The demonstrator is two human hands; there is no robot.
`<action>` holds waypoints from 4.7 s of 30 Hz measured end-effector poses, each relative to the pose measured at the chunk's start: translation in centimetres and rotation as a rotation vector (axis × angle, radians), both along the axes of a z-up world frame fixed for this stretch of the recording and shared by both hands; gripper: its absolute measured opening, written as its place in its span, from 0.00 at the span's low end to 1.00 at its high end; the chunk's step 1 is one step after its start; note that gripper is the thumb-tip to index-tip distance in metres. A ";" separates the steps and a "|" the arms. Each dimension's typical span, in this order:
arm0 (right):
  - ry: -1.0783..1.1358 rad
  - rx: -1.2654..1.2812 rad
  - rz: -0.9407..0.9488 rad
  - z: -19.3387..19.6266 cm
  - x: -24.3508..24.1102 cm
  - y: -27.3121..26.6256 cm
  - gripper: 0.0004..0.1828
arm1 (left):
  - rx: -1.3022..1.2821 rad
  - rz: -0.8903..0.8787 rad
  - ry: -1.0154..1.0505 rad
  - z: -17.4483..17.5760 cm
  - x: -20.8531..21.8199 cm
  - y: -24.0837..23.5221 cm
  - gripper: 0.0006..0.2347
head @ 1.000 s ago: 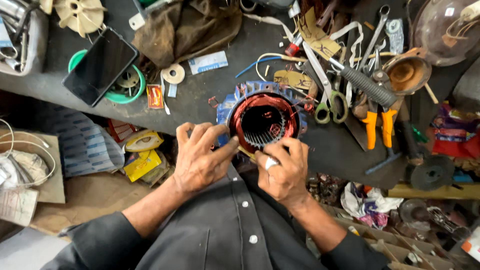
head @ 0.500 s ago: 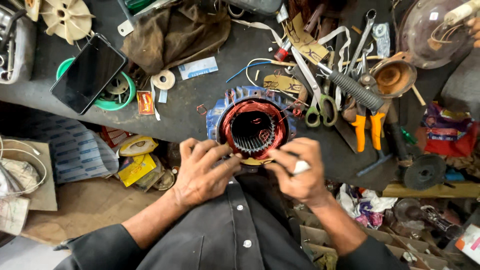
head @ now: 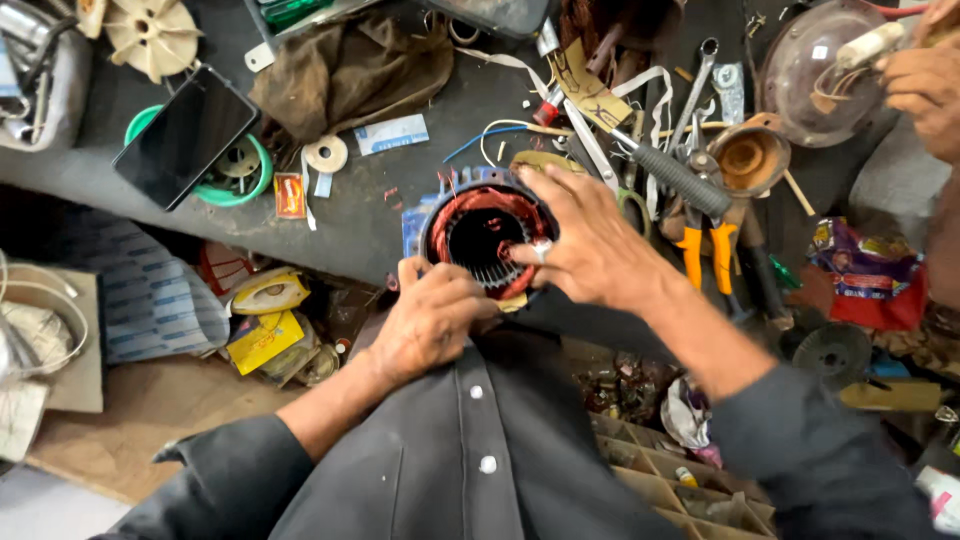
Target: The person inserts a cardboard insulator into the slots of a motor stator, then uses scissors to trim the excess material. They continue to adjust and press the insulator into place within the stator windings.
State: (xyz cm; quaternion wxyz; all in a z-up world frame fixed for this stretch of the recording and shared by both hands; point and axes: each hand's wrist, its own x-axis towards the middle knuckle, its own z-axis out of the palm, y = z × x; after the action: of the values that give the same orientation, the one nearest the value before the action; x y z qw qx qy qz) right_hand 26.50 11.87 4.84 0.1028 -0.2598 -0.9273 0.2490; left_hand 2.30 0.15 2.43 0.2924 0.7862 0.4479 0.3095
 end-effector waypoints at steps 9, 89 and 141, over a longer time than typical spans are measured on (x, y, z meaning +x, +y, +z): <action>-0.312 0.154 0.290 -0.8 -0.3 0.5 0.06 | 0.004 0.103 -0.015 0.9 1.3 -0.8 0.06; 0.075 0.175 0.495 -2.3 -3.3 4.9 0.40 | 0.097 0.248 0.077 0.2 3.4 -2.1 0.06; 0.232 0.087 -0.439 1.1 -4.0 -10.6 0.16 | 0.114 0.190 0.000 -0.6 -1.5 -1.8 0.17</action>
State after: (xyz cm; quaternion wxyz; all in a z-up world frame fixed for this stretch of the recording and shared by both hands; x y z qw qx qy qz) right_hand 22.51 1.26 5.95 0.2714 -0.4202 -0.8404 0.2088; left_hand 0.79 -1.61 1.84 0.2165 0.7557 0.5020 0.3607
